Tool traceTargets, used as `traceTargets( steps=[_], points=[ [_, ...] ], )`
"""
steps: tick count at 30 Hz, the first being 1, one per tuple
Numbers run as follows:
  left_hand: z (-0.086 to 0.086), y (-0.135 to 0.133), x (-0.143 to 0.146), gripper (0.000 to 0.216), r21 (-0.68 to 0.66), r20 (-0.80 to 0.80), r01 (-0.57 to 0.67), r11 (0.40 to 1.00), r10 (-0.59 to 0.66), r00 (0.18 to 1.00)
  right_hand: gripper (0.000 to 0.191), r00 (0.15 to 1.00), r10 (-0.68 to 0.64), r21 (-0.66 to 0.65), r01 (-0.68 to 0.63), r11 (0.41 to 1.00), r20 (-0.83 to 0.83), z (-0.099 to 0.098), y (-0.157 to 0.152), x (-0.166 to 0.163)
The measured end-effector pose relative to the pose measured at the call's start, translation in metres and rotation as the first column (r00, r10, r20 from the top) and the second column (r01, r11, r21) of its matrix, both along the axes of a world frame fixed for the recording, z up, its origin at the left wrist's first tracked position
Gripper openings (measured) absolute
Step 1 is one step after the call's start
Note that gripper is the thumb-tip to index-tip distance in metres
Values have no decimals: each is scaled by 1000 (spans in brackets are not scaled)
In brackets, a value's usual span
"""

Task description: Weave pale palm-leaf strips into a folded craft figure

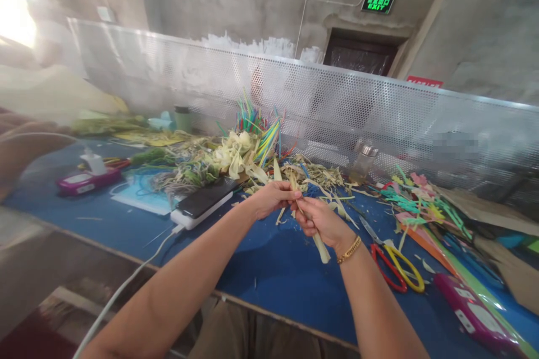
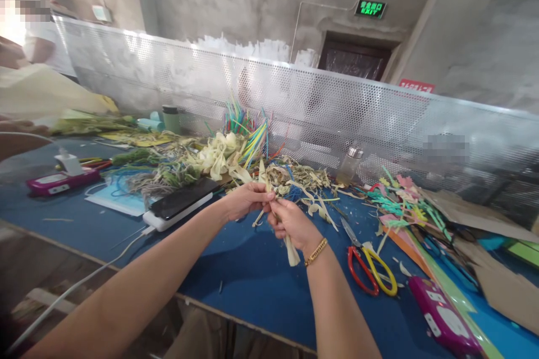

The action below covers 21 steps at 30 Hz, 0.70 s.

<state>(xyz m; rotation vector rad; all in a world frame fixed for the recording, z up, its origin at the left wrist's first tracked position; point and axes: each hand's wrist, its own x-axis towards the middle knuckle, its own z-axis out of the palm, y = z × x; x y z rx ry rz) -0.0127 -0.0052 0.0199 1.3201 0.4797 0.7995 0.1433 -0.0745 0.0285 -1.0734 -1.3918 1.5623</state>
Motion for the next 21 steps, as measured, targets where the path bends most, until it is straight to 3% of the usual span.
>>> traceTargets(
  steps=[4,9,13,16,17,18,19,20,21],
  points=[
    [-6,5,3,34,23,-24,-110,994,110,994,26,955,-181,217,130,968,235,-9,7,0],
    [-8,5,5,34,35,-8,-90,995,90,996,29,845,-315,513,57,856,431,-13,12,3],
    [-6,6,1,35,53,-20,-84,995,85,996,32,742,-419,624,2,782,523,-9,11,6],
    [11,7,-12,49,160,-50,-233,959,244,969,33,625,-488,645,-32,763,609,-2,9,10],
    [20,6,-18,48,237,-4,-367,900,379,926,32,570,-510,647,-50,760,644,1,7,11],
    [30,4,-23,48,343,45,-494,799,511,858,32,512,-527,647,-75,759,678,5,6,11],
    [40,-1,-27,48,488,75,-543,683,587,806,31,454,-538,643,-107,758,710,8,4,11],
    [49,-8,-30,49,653,58,-504,566,625,778,29,400,-541,634,-146,760,740,12,2,9],
    [56,-16,-31,49,798,-7,-377,470,633,774,28,352,-534,618,-191,763,769,15,-1,7]
  ],
)
